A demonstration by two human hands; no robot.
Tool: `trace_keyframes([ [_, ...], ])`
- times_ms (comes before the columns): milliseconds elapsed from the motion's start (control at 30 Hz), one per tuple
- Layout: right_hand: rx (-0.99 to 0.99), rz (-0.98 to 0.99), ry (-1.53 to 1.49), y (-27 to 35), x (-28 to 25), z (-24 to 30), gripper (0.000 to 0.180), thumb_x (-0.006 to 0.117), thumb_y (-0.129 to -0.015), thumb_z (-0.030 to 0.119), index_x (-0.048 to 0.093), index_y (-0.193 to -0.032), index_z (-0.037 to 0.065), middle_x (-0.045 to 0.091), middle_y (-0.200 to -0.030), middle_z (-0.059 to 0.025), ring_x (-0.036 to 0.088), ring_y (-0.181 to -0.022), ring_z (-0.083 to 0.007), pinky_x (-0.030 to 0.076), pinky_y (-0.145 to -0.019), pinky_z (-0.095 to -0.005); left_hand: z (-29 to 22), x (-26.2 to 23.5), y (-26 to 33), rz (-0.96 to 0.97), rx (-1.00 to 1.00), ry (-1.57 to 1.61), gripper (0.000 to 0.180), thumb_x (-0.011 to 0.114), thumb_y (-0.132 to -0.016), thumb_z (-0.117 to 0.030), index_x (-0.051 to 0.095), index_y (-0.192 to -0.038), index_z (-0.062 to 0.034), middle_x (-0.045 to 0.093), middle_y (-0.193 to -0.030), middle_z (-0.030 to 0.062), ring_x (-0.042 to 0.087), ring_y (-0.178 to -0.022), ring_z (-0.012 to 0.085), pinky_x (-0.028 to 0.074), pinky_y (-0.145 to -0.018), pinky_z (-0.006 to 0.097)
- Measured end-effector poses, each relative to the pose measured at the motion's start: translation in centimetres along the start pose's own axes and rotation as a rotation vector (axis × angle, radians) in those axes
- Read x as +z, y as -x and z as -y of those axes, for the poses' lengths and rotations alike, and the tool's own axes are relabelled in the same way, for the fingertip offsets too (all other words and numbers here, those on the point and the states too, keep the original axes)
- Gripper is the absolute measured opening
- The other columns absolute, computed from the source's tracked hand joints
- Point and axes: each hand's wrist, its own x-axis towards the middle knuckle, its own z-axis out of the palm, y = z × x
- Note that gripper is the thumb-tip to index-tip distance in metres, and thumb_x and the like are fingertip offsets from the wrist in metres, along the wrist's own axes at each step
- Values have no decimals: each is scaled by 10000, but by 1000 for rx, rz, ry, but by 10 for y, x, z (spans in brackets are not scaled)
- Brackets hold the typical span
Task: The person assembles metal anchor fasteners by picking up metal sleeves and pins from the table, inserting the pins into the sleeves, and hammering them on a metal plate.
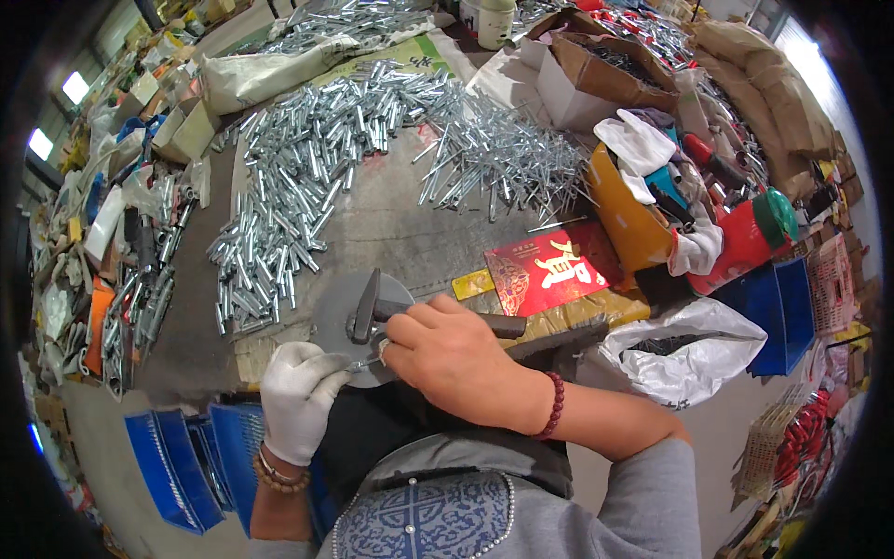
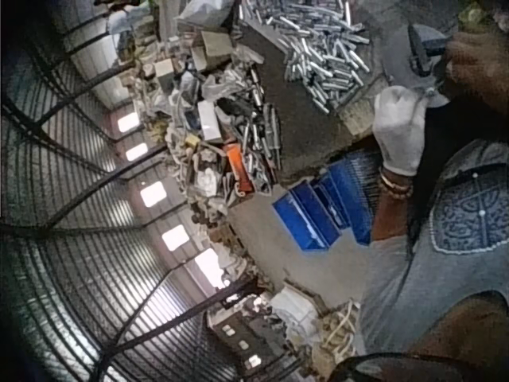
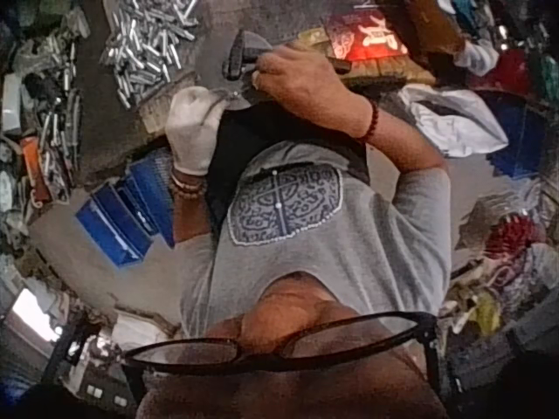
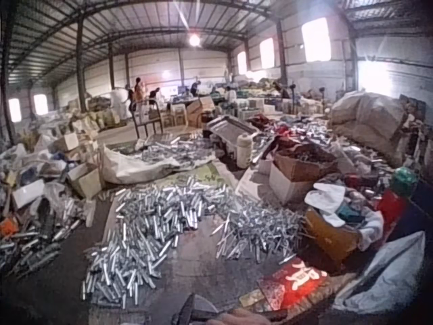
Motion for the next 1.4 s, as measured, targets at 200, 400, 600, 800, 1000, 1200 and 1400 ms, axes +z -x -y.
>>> trace_keyframes([
  [200,-37,-25,-59,1,7,5,132,714,-771,147,673,-885,97,576,-943,-44,618,-910,-241,496,-777,-378,-5,0,7,1,7,2,167,837,-765,-50,807,-926,-83,660,-854,78,644,-831,282,537,-732,396],
  [400,331,-155,112,7,-23,-40,90,719,-806,101,660,-868,75,610,-908,-109,663,-875,-329,556,-731,-453,-4,0,6,-12,20,25,185,842,-757,-43,808,-937,-71,655,-853,88,638,-826,287,529,-725,399],
  [600,427,-165,315,-6,-41,-111,102,723,-797,74,667,-879,55,631,-943,-126,677,-906,-358,568,-759,-478,-3,1,-2,-8,19,53,164,835,-777,-57,809,-939,-65,670,-883,98,648,-851,304,533,-745,419],
  [800,509,-75,309,-18,-5,-132,96,678,-878,87,614,-940,51,633,-973,-176,679,-889,-420,569,-742,-527,12,1,17,53,34,-56,134,815,-827,-147,768,-920,-63,692,-971,130,670,-920,366,554,-796,460],
  [1000,393,-119,174,-7,-8,-122,160,687,-897,102,590,-1007,39,638,-977,-189,676,-891,-433,570,-760,-522,-1,-2,18,30,32,31,82,795,-859,-118,742,-885,-60,701,-980,144,672,-968,370,544,-861,458],
  [1200,159,70,-51,-30,-18,-32,278,640,-886,43,562,-1153,42,652,-1009,-175,687,-955,-410,567,-798,-507,4,-2,15,13,36,33,71,786,-860,-110,747,-896,-62,703,-1002,147,669,-977,378,544,-867,460],
  [1400,-64,88,-195,-36,5,27,382,650,-868,34,566,-1241,49,651,-1018,-138,686,-981,-367,567,-815,-469,10,5,19,-36,75,-30,134,743,-840,-57,740,-974,-50,703,-1045,171,671,-1010,396,550,-881,473],
])
